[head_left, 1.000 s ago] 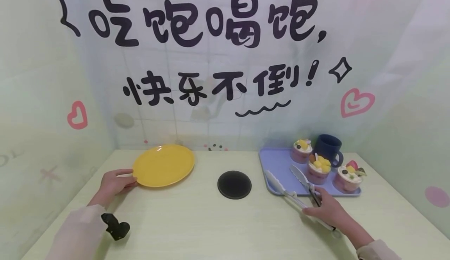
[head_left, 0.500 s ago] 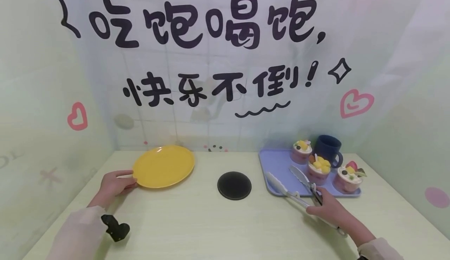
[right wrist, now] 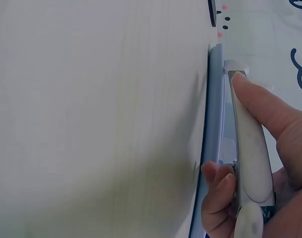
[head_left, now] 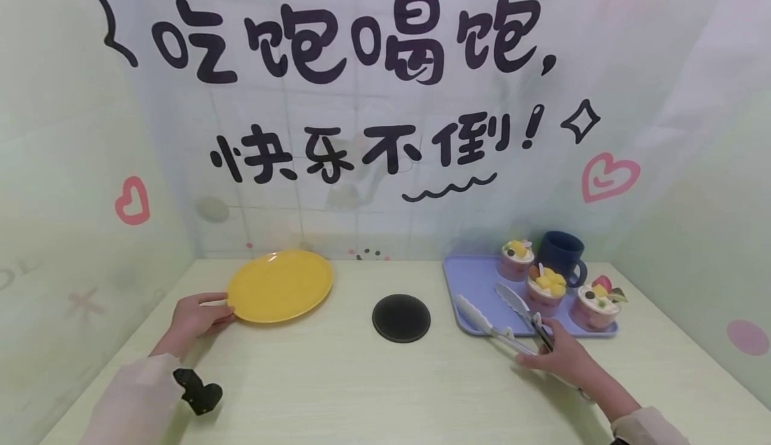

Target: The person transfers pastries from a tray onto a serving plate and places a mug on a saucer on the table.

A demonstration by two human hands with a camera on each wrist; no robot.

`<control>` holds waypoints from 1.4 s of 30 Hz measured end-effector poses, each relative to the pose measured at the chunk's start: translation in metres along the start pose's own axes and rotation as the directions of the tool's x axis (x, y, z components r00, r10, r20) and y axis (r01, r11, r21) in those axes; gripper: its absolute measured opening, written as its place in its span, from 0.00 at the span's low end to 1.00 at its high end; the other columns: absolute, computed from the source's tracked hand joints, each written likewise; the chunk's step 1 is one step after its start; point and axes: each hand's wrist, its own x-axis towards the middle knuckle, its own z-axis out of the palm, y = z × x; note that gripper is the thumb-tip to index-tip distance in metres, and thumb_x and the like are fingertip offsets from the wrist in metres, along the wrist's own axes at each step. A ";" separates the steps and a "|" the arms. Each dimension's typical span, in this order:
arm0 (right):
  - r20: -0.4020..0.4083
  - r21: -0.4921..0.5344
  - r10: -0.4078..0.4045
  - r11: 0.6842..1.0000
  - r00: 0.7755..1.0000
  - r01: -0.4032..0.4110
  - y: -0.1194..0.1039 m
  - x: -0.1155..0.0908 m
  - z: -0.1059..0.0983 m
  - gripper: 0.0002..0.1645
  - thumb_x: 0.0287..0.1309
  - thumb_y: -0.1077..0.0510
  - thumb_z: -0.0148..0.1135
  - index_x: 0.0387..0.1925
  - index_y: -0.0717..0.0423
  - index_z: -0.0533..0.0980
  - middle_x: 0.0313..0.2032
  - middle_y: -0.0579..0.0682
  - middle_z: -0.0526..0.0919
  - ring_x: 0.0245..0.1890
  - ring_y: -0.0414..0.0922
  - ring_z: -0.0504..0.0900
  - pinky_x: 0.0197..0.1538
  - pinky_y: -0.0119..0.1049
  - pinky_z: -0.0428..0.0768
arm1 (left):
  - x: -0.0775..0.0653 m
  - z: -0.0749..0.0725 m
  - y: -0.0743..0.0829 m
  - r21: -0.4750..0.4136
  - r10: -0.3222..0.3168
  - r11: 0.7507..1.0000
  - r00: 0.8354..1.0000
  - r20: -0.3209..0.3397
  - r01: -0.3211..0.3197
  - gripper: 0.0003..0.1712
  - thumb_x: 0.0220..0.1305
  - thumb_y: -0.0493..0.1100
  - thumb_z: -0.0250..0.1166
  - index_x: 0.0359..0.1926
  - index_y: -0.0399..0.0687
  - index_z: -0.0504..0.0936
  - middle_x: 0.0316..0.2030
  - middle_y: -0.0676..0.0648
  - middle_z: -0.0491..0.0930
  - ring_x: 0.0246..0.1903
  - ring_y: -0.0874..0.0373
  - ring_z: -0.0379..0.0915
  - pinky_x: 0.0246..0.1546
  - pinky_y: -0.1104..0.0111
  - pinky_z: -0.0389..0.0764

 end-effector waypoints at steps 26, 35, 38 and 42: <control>-0.062 -0.011 0.005 1.000 0.998 -0.005 -0.001 -0.001 -0.010 0.58 0.41 0.49 0.72 0.63 0.76 0.51 0.24 0.49 0.72 0.22 0.43 0.70 0.25 0.33 0.70 | 0.003 -0.001 -0.003 -0.022 0.005 1.000 1.000 0.014 -0.004 0.37 0.55 0.35 0.64 0.62 0.24 0.59 0.25 0.53 0.79 0.25 0.64 0.78 0.30 0.72 0.81; -0.067 -0.011 -0.018 1.000 0.998 0.017 -0.003 -0.002 -0.018 0.59 0.42 0.49 0.72 0.63 0.76 0.50 0.28 0.52 0.75 0.20 0.43 0.73 0.22 0.35 0.72 | 0.005 0.000 -0.004 -0.013 -0.005 1.000 1.000 0.008 0.005 0.36 0.56 0.36 0.64 0.62 0.24 0.59 0.26 0.51 0.79 0.26 0.62 0.79 0.31 0.71 0.81; -0.068 -0.019 -0.018 1.000 0.998 0.017 -0.004 -0.003 -0.020 0.59 0.42 0.48 0.72 0.64 0.76 0.50 0.29 0.52 0.75 0.20 0.44 0.74 0.22 0.36 0.73 | 0.004 0.000 -0.003 -0.032 0.002 0.999 1.000 0.020 -0.002 0.37 0.56 0.35 0.63 0.62 0.23 0.58 0.26 0.51 0.80 0.26 0.62 0.79 0.31 0.71 0.81; -0.074 0.002 -0.017 1.000 0.997 0.017 -0.004 -0.004 -0.024 0.57 0.42 0.51 0.72 0.64 0.75 0.50 0.27 0.52 0.74 0.19 0.44 0.73 0.22 0.35 0.74 | 0.000 -0.001 -0.001 -0.059 0.017 0.998 0.999 0.040 -0.014 0.37 0.57 0.35 0.61 0.63 0.23 0.56 0.25 0.52 0.80 0.26 0.63 0.79 0.31 0.72 0.81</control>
